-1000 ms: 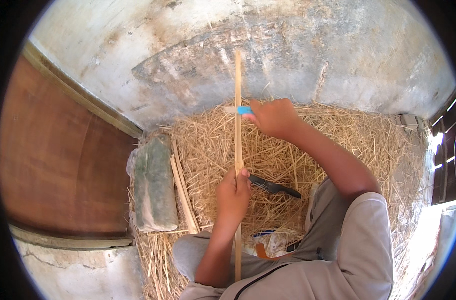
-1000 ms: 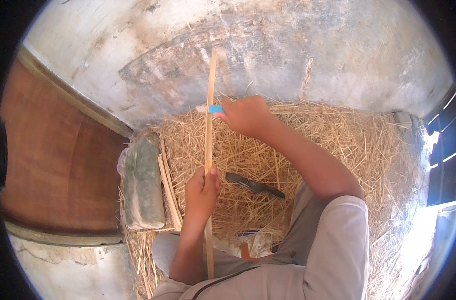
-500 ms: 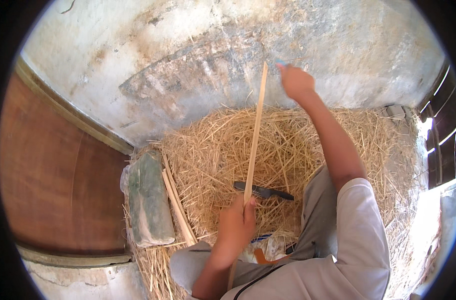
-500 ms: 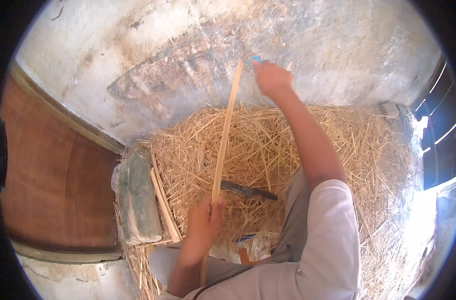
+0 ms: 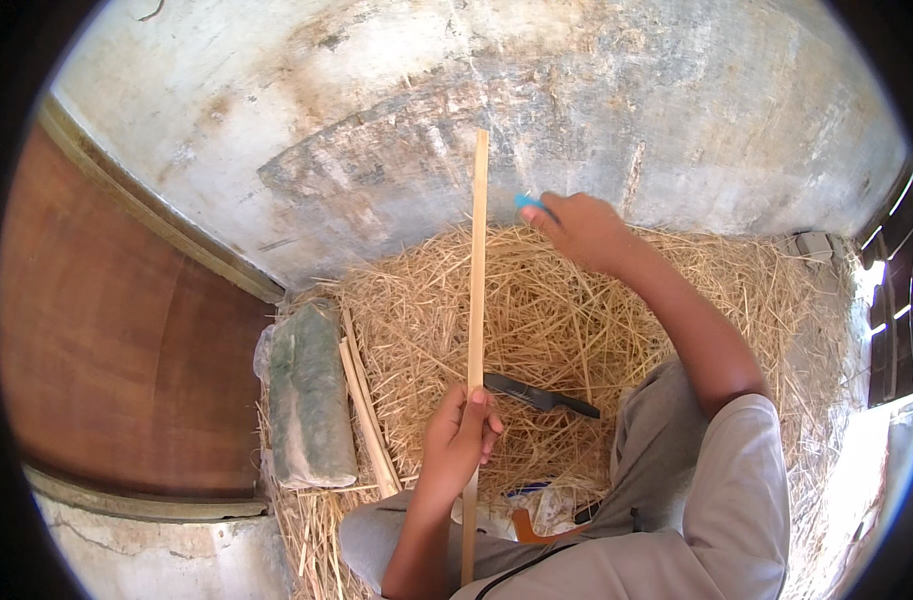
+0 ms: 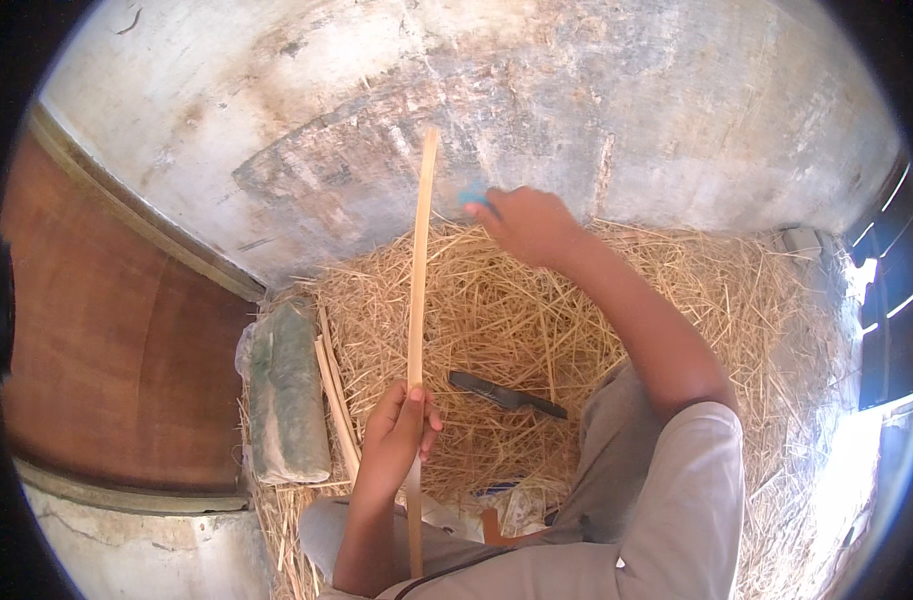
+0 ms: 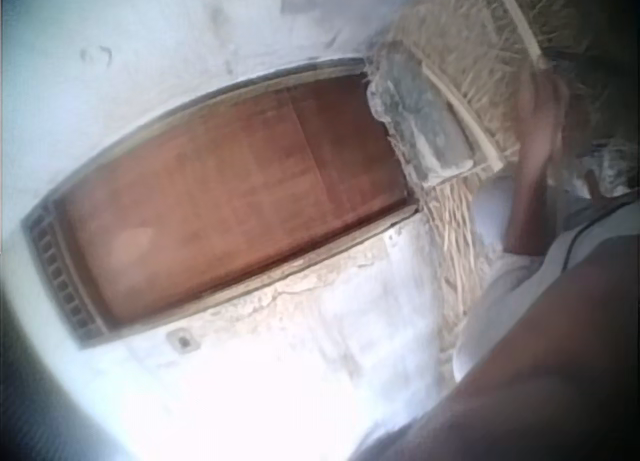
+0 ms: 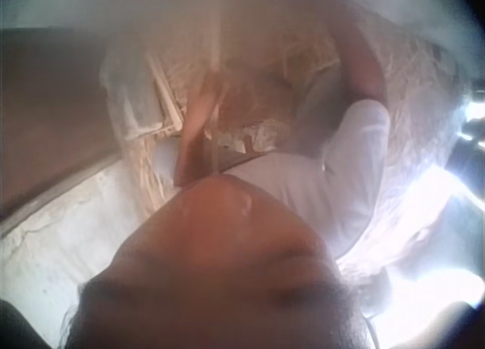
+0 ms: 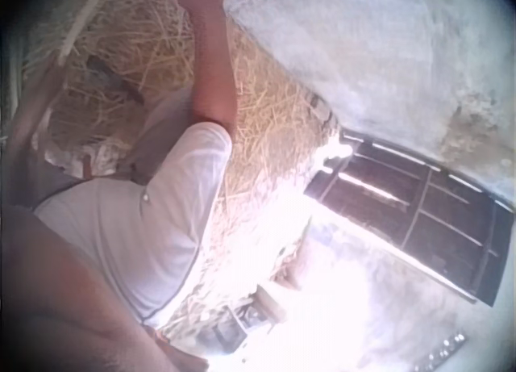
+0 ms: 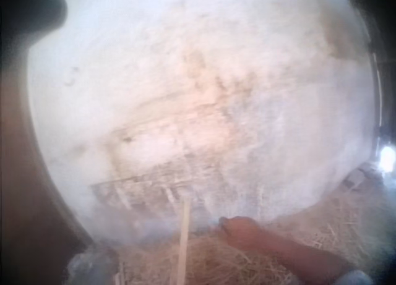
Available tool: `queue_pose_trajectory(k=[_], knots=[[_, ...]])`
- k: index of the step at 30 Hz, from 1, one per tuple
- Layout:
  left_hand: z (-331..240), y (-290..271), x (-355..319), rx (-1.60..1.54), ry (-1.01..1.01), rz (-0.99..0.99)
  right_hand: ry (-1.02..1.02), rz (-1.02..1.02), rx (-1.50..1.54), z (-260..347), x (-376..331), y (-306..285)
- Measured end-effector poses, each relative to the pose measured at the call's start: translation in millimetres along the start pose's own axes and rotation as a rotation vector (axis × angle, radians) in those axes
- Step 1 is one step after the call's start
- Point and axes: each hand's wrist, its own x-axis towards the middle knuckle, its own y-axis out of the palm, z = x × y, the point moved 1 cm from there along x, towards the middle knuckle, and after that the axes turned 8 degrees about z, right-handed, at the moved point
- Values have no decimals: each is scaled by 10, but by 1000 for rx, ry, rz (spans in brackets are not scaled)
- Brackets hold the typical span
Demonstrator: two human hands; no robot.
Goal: The person sits on a straw-covered floor and uses a utility knife and a machete to shave and smooth a long bamboo strip. They alternate between the two tools to refine the strip's surface and shape, holding the bamboo with one hand while working with the other.
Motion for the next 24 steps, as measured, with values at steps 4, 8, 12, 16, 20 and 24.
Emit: queue_pose_trajectory(k=[4,8,12,16,20,24], knots=[[-55,0,117,11,72,-55,-248,66,48,379,-88,165],[-71,-43,206,33,122,-102,-374,118,64,593,-239,274],[-39,-92,231,92,158,-148,-479,149,42,745,-400,389],[24,-114,222,151,183,-202,-548,118,6,833,-464,409],[-29,-87,165,154,170,-205,-469,113,-37,820,-407,377],[-36,-73,115,155,185,-194,-443,51,-85,761,-331,363]])
